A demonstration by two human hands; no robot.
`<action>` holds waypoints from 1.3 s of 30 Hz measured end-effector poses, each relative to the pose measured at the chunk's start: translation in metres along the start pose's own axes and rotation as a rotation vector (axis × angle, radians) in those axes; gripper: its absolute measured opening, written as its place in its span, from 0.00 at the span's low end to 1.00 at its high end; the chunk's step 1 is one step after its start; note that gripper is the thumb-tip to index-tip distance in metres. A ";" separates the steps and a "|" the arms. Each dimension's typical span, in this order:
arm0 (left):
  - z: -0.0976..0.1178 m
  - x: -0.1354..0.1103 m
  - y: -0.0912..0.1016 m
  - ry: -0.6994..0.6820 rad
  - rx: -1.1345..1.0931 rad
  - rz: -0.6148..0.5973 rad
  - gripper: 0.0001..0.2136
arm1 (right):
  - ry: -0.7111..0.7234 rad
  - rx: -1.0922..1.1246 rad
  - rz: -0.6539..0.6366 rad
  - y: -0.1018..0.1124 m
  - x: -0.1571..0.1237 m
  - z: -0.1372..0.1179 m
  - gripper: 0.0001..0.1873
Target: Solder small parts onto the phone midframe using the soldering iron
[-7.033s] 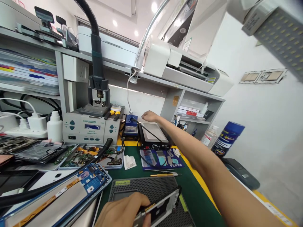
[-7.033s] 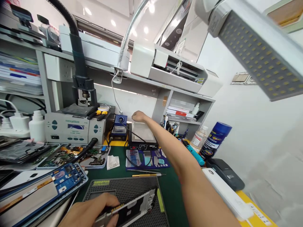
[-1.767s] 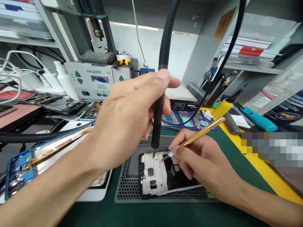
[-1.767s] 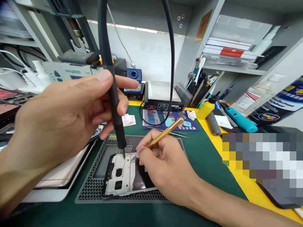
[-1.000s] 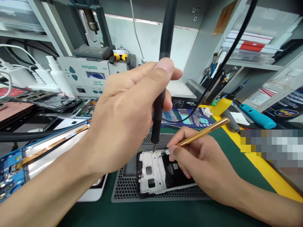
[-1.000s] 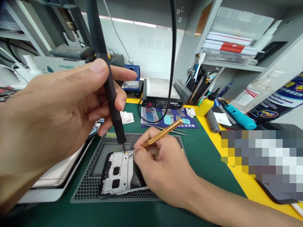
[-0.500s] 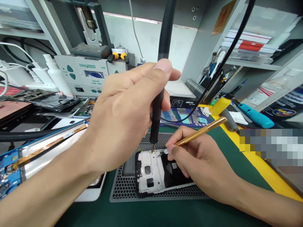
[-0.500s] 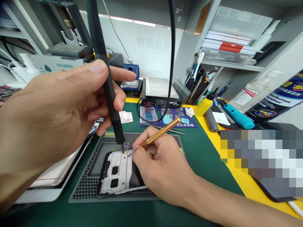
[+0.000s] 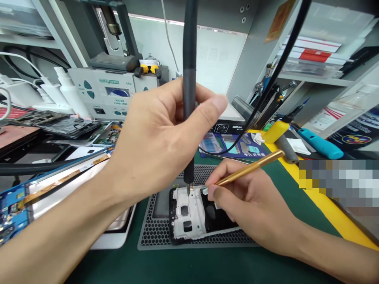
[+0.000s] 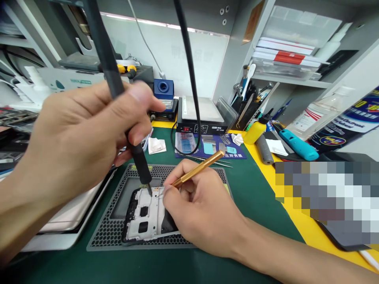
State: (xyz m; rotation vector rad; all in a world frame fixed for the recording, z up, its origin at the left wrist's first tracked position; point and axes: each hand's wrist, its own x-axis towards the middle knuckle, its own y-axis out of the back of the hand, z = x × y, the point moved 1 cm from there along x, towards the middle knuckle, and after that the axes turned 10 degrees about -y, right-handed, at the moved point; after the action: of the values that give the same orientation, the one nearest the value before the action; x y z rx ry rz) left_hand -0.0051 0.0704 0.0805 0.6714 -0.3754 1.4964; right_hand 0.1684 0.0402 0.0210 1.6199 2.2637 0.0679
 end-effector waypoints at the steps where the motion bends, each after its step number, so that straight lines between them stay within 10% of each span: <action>1: 0.000 -0.001 0.000 -0.036 0.046 -0.011 0.09 | 0.003 -0.008 -0.001 -0.001 0.000 0.000 0.06; 39: -0.002 0.002 -0.001 -0.173 0.245 -0.168 0.08 | 0.286 -0.358 0.145 -0.009 -0.008 0.002 0.04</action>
State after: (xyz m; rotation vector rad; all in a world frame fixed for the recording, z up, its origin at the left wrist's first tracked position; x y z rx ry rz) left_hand -0.0048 0.0730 0.0799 1.0072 -0.2615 1.3392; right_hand 0.1632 0.0293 0.0190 1.6541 2.1636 0.7397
